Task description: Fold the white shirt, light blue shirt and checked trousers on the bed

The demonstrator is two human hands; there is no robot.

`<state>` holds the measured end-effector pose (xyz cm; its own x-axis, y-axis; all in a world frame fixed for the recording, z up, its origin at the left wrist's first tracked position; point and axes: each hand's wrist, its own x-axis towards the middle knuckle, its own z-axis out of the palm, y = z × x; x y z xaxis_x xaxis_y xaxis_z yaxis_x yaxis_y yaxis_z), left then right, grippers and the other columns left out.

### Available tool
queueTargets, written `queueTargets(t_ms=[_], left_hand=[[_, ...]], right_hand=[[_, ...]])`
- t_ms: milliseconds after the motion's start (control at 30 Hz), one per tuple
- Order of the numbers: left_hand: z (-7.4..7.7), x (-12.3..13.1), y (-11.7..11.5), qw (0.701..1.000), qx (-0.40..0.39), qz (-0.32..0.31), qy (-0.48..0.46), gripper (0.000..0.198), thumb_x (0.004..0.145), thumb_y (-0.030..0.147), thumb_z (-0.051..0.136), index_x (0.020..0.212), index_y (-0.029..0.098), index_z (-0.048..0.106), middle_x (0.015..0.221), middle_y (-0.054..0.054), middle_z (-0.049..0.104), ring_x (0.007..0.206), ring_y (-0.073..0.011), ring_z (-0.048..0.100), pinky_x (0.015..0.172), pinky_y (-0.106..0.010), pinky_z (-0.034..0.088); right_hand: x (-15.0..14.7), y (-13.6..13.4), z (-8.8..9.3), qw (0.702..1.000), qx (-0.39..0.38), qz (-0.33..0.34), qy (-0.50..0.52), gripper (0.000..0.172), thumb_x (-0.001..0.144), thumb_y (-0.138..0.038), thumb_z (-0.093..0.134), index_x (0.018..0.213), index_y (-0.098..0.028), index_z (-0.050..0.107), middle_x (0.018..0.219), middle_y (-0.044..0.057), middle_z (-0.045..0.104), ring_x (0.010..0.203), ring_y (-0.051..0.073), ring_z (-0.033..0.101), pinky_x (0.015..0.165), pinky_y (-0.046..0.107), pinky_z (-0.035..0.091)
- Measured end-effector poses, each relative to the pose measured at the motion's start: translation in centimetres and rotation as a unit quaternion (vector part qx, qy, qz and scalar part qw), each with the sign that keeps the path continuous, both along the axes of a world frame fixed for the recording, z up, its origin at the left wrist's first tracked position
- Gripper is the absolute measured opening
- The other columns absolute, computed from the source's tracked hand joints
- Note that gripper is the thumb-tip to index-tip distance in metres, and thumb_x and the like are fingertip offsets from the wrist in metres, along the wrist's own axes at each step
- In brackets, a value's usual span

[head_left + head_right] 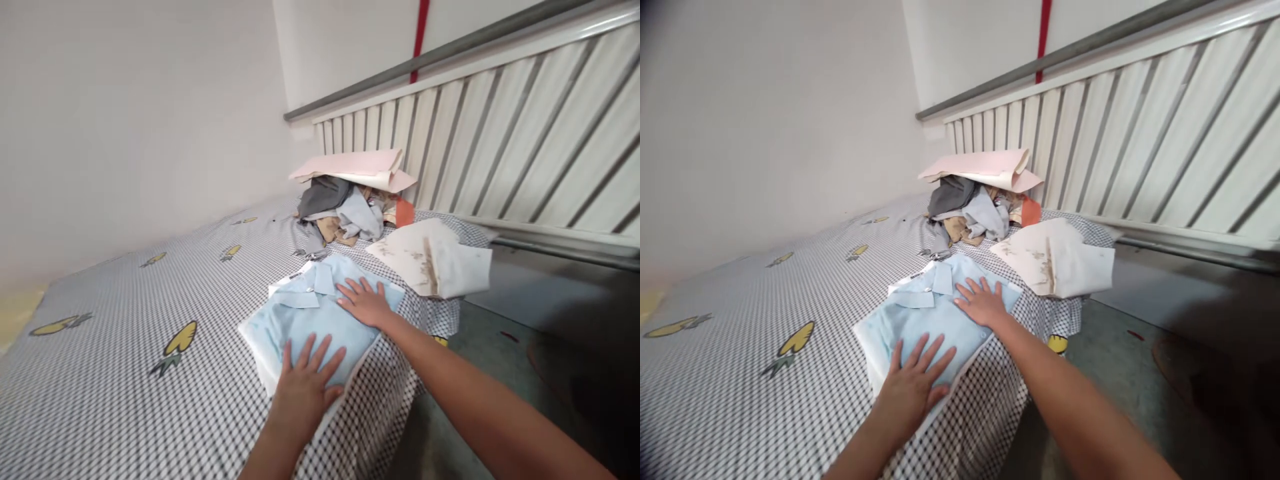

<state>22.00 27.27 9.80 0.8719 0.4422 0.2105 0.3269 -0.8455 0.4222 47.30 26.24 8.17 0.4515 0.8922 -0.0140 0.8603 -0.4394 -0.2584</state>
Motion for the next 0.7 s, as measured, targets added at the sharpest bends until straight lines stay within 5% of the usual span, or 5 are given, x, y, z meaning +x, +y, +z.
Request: queueTargets(t_ms=[167,300,467,600,700], left_hand=[[-3.5,-1.3,1.3,0.997,0.019,0.026,0.071,0.056,0.096,0.042,0.056,0.148,0.055,0.039,0.163,0.006,0.036,0.155,-0.0338,0.022,0.123,-0.070,0.006],[-2.9,-0.8,1.2,0.994,0.016,0.028,0.103,0.056,0.097,0.041,0.054,0.149,0.053,0.038,0.165,0.005,0.033,0.156,-0.0334,0.020,0.123,-0.070,0.005],[-1.3,-0.2,-0.1,0.991,-0.012,0.054,0.122,0.055,0.097,0.044,0.053,0.150,0.048,0.041,0.166,0.001,0.032,0.156,-0.0333,0.018,0.122,-0.070,0.005],[-0.5,-2.6,-1.3,0.994,-0.023,0.077,0.071,0.051,0.101,0.044,0.041,0.152,0.040,0.042,0.166,-0.004,0.034,0.154,-0.0286,0.028,0.124,-0.063,0.016],[-0.8,-8.1,-1.1,0.991,0.059,0.114,0.029,0.045,0.101,0.037,0.039,0.143,0.035,0.055,0.156,-0.007,0.050,0.145,-0.0263,0.044,0.124,-0.061,0.019]], right_hand=[[0.6,0.3,0.1,0.999,0.037,0.009,0.031,0.062,0.097,-0.069,0.033,0.154,-0.045,0.040,0.168,-0.004,0.029,0.156,0.034,0.017,0.120,0.070,0.007],[3.4,-0.5,1.7,0.993,0.093,-0.036,0.061,0.051,0.101,-0.056,0.033,0.145,-0.041,0.054,0.157,-0.003,0.049,0.146,0.025,0.041,0.120,0.051,0.029],[6.0,-5.4,2.9,0.954,0.196,-0.227,0.032,0.059,0.099,-0.030,0.021,0.152,-0.018,0.046,0.153,0.013,0.052,0.139,0.029,0.048,0.114,0.051,0.035],[3.2,-10.2,1.5,0.933,0.255,-0.254,0.011,0.056,0.093,-0.025,0.029,0.141,-0.017,0.057,0.147,0.015,0.056,0.136,0.031,0.049,0.113,0.053,0.034],[-0.8,-12.4,0.2,0.943,0.278,-0.185,0.006,0.046,0.090,-0.024,0.039,0.125,-0.026,0.069,0.140,0.007,0.063,0.133,0.028,0.051,0.115,0.048,0.031]])
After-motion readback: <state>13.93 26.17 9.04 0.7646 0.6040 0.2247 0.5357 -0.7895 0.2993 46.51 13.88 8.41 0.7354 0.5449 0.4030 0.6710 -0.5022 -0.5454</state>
